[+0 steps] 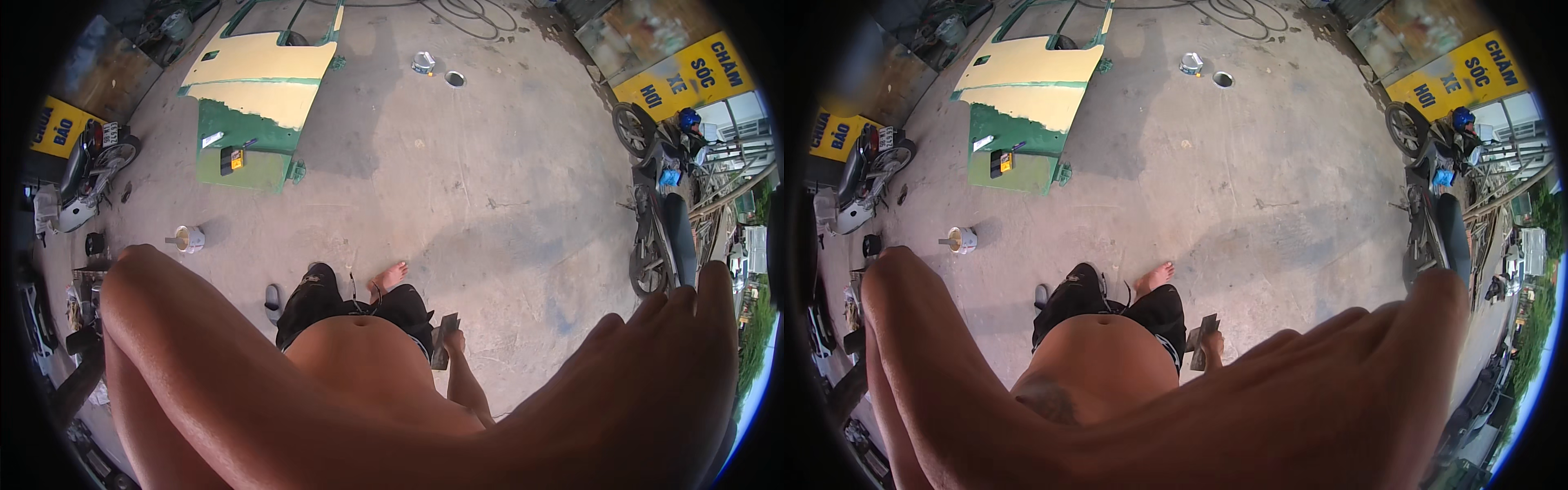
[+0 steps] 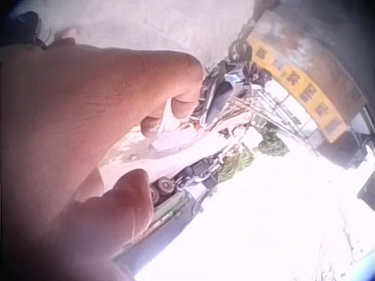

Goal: The person applies body filler to a car door panel using a spreader and then prepares a rubber seal for installation.

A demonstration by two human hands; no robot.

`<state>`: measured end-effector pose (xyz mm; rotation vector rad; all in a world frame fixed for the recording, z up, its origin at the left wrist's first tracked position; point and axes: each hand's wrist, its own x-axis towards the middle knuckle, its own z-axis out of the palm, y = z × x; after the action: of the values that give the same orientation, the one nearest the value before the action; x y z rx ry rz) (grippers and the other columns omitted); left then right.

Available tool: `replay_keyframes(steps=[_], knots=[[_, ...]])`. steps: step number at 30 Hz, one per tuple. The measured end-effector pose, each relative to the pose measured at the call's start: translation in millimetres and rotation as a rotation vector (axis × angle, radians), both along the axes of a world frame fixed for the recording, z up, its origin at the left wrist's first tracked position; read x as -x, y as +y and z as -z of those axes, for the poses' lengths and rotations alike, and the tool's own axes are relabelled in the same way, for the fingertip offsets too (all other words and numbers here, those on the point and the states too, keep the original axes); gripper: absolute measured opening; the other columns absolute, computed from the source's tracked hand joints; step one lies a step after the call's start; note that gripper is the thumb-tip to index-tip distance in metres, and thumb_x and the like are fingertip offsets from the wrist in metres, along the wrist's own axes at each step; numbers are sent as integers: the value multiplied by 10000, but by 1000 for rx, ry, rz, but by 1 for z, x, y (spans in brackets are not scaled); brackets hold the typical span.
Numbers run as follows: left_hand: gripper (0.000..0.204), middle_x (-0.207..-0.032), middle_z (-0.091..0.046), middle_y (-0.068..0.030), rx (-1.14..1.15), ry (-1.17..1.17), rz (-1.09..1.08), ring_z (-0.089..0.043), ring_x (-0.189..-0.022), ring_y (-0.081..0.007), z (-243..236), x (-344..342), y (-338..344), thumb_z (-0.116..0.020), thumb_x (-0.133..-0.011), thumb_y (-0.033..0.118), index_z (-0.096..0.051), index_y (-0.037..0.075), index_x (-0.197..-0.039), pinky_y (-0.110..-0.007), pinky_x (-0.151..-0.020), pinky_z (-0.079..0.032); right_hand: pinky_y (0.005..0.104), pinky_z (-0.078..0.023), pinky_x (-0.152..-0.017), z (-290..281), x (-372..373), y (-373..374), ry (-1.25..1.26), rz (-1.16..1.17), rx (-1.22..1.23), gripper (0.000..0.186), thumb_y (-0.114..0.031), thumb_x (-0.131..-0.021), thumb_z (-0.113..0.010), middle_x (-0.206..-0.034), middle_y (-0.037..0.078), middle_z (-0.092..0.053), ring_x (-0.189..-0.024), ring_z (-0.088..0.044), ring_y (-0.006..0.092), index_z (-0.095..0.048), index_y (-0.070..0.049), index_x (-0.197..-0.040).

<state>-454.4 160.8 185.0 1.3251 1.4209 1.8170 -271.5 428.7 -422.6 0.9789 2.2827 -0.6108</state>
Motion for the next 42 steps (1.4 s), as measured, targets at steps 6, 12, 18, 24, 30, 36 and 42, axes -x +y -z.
replay_keyframes(steps=[6,12,18,24,30,36,42], knots=[[296,-966,-620,-177,56,38,-29,-627,-862,-262,0,28,12,-595,-849,64,-543,-69,-1109,-371,-775,-505,513,-522,-803,-27,141,42,136,-80,-79,439,-362,-808,-592,-952,301,-662,-935,-652,444,-680,48,-937],[295,-967,-631,-172,63,80,-20,-636,-860,-257,-4,64,28,-608,-842,55,-569,-74,-1104,-371,-780,-513,516,-511,-832,-30,196,86,224,-51,-155,444,-364,-809,-569,-969,303,-658,-958,-642,447,-680,41,-952],[295,-968,-642,-168,189,81,-359,-646,-857,-253,35,112,-29,-622,-835,46,-595,-80,-1100,-371,-786,-521,506,-511,-834,-44,176,41,153,-59,-20,410,-353,-823,-583,-991,285,-659,-963,-637,445,-690,11,-977],[342,-1069,-585,-180,1454,430,-857,-589,-1028,-345,421,85,-176,-595,-845,122,-545,57,-1177,-450,-864,-481,484,-524,-842,-13,80,30,-245,-79,95,501,-445,-780,-685,-1041,259,-671,-1010,-643,410,-693,-2,-1015],[348,-1045,-632,-180,1763,-95,-686,-660,-898,-340,559,10,-241,-580,-862,247,-601,6,-1112,-472,-720,-531,482,-524,-840,-52,143,20,-359,-72,60,475,-416,-769,-703,-1030,265,-670,-1012,-643,408,-696,-3,-1004],[295,-930,-695,-215,954,-661,-985,-678,-867,-353,609,108,-268,-666,-755,202,-688,-14,-955,-417,-759,-529,486,-520,-829,-61,346,-5,-55,-227,-33,448,-391,-770,-708,-1013,272,-668,-1004,-638,420,-694,4,-982],[252,-821,-672,-226,861,-681,-1178,-701,-713,-293,490,313,-330,-544,-844,188,-639,-2,-979,-407,-669,-546,443,-498,-799,-85,626,-66,464,-507,155,340,-223,-862,-646,-986,237,-688,-925,-662,374,-653,76,-1026]])
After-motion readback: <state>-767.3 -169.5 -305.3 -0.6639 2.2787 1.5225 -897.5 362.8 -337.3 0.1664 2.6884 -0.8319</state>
